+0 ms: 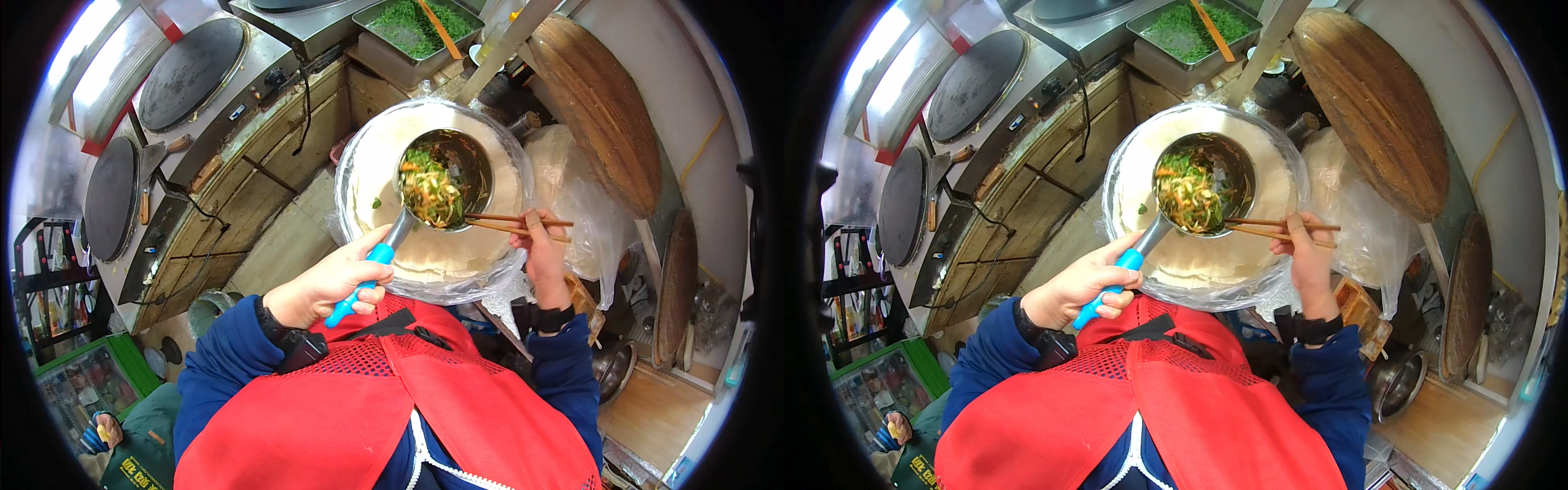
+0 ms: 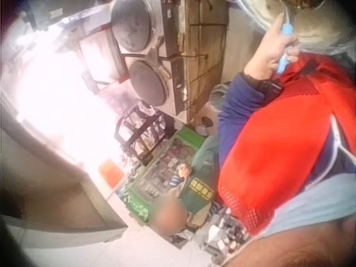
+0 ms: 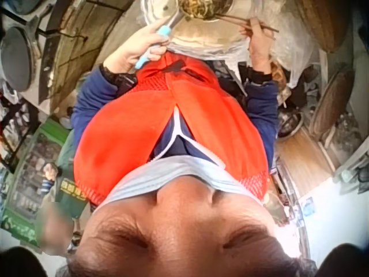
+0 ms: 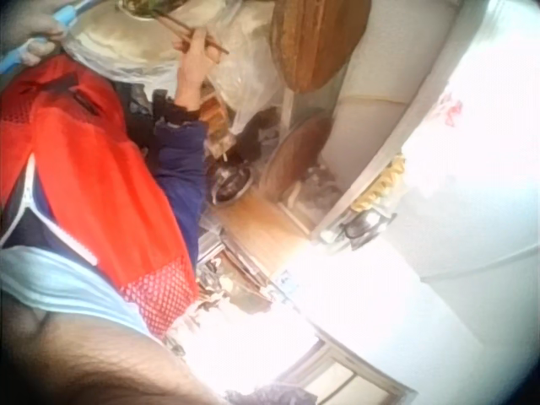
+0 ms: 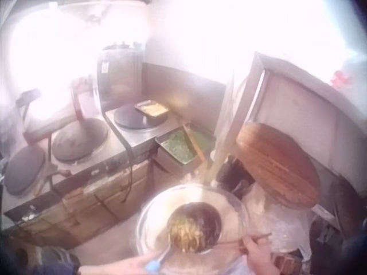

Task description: The person mixes chopped vegetables and seasonings in a small pan, then spreads the mixture onto a thin crepe on a hot griddle. They use chopsticks to stir and distribute the filling evenly across the crepe surface.

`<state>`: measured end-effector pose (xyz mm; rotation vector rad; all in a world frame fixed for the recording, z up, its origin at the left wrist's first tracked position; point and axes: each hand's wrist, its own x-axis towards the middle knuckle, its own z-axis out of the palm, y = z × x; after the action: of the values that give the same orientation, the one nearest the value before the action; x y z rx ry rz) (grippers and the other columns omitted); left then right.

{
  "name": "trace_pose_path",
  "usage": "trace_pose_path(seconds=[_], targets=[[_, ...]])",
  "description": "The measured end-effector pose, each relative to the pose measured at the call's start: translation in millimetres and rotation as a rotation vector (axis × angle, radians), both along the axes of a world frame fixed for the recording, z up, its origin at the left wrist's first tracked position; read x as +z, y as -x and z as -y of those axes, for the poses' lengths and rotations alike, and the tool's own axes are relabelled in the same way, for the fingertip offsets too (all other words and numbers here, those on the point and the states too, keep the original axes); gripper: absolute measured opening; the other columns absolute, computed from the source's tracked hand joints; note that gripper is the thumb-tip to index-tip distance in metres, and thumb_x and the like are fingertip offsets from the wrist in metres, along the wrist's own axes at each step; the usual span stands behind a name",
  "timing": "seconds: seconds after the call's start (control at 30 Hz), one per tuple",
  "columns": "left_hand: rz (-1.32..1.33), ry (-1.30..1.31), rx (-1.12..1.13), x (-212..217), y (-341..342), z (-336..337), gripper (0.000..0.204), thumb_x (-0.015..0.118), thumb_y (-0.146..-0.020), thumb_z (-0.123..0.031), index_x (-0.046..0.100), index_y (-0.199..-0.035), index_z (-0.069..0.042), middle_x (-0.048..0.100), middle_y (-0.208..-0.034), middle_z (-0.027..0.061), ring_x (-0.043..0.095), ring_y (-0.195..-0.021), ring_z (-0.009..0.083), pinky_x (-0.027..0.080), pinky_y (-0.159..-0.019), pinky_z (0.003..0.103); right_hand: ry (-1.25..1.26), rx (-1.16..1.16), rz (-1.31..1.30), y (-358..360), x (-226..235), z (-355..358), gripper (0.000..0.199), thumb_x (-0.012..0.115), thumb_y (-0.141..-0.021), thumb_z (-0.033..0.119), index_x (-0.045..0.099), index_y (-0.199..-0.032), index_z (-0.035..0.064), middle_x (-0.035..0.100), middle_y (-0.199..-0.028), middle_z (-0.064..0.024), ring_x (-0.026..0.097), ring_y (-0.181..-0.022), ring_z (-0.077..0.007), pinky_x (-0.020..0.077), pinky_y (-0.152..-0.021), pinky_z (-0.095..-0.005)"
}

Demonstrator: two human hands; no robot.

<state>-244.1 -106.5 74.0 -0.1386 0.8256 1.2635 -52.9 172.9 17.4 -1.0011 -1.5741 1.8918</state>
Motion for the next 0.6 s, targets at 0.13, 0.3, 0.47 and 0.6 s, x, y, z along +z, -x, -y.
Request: trace_pose_path(seconds=[0.13, 0.3, 0.47, 0.6], targets=[[0.063, -0.189, 0.016, 3.3, -4.3, -8.1, 0.075, 0.047, -0.09, 0.002, 0.013, -0.15, -0.027, 0.042, -0.078, 0.0035, 0.038, -0.05, 0.0069, 0.033, -0.041, 0.02, 0.401, -0.206, -0.154, -2.4, -18.2, 24.5, 0.015, 0.056, -0.095, 0.018, 0.057, -0.094, 0.003, 0.066, -0.079, -0.0108, 0.063, -0.058, -0.0163, 0.0521, -0.052, -0.0216], [0.094, -0.026, -0.022, 12.2, -1.3, -10.1, 0.074, 0.045, -0.091, 0.001, 0.011, -0.15, -0.027, 0.041, -0.079, 0.0039, 0.038, -0.051, 0.0069, 0.031, -0.038, 0.019, 0.315, -0.553, -0.202, 2.9, -0.7, 38.5, 0.015, 0.053, -0.096, 0.019, 0.056, -0.094, 0.0043, 0.065, -0.082, -0.0106, 0.063, -0.063, -0.0166, 0.0522, -0.053, -0.022], [0.057, -0.081, -0.044, 12.3, -3.7, -16.6, 0.075, 0.044, -0.09, 0.001, 0.011, -0.15, -0.028, 0.041, -0.077, 0.0027, 0.038, -0.05, 0.0062, 0.031, -0.039, 0.018, -0.249, -0.073, -0.23, 34.6, 24.0, 57.8, 0.015, 0.052, -0.096, 0.015, 0.056, -0.094, 0.0008, 0.064, -0.081, -0.0111, 0.062, -0.063, -0.0157, 0.0503, -0.06, -0.027], [0.035, -0.1, -0.057, 11.5, -1.0, -8.2, 0.077, 0.045, -0.089, 0.001, 0.009, -0.151, -0.028, 0.041, -0.076, 0.0022, 0.037, -0.05, 0.0059, 0.031, -0.039, 0.018, -0.22, 0.139, 0.048, 30.1, 45.2, 50.9, 0.012, 0.054, -0.095, 0.011, 0.058, -0.095, -0.0004, 0.063, -0.077, -0.0077, 0.059, -0.061, -0.0123, 0.048, -0.056, -0.0227]])
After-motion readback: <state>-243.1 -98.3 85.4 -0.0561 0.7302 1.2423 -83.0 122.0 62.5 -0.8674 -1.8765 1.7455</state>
